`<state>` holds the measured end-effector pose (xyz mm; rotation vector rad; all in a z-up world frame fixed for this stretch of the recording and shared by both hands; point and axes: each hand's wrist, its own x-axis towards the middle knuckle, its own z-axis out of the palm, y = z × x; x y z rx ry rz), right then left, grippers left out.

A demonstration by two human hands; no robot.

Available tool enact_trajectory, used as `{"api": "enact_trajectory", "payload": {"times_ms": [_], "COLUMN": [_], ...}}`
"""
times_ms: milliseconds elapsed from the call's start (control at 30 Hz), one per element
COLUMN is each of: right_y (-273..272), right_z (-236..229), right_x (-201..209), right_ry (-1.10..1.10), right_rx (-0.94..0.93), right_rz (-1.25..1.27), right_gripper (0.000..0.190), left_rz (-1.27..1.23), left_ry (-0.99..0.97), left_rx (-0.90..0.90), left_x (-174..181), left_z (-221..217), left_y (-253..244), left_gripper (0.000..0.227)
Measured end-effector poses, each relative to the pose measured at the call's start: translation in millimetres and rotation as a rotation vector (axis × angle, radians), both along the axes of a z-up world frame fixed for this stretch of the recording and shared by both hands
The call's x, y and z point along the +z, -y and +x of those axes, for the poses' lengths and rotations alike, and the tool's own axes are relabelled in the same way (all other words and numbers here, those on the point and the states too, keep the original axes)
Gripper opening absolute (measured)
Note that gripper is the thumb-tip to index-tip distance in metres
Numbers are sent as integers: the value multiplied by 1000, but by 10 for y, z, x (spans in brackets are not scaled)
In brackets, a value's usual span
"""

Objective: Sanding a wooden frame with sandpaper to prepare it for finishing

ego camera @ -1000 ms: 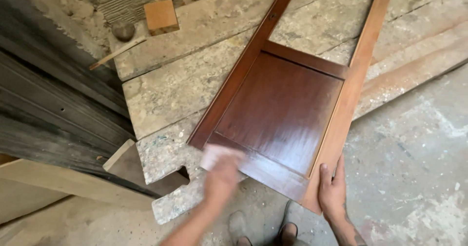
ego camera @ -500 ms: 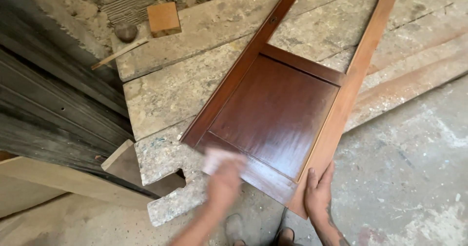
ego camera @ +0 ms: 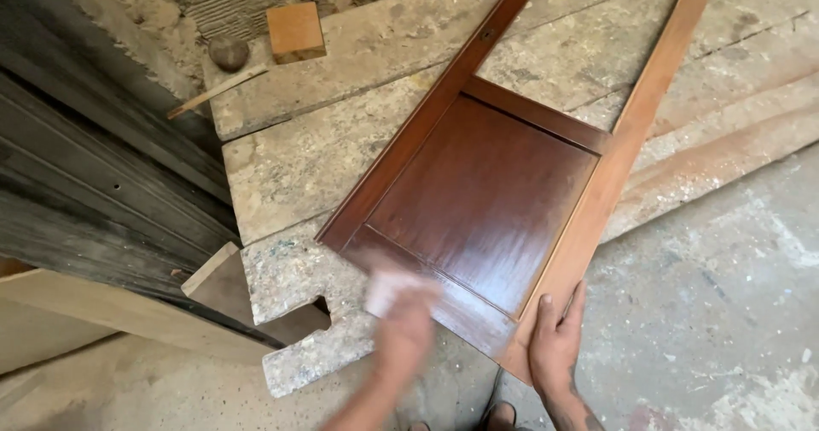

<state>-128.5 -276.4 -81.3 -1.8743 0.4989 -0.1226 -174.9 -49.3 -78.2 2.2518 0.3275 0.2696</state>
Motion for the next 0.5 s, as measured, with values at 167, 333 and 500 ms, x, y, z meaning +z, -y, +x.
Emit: {"api": "enact_trajectory", "payload": {"times_ms": [167,333,500], "right_y": [-14,24,63], "right_z": [-36,1,10], "right_x": [41,-81,-182], "right_ry": [-52,-6,-5], "right_rx": [1,19,33], "right_rz": [-28,-21,-42], "right_gripper": [77,77,78], "left_rz": [157,139,-227], "left_ry": [388,140,198], "left_rx": [-686,-210,-263], "left_x": [201,-155,-1139], "left_z": [-280,358,-65], "left_y": [652,-841,287], "left_gripper": [34,29,37]}}
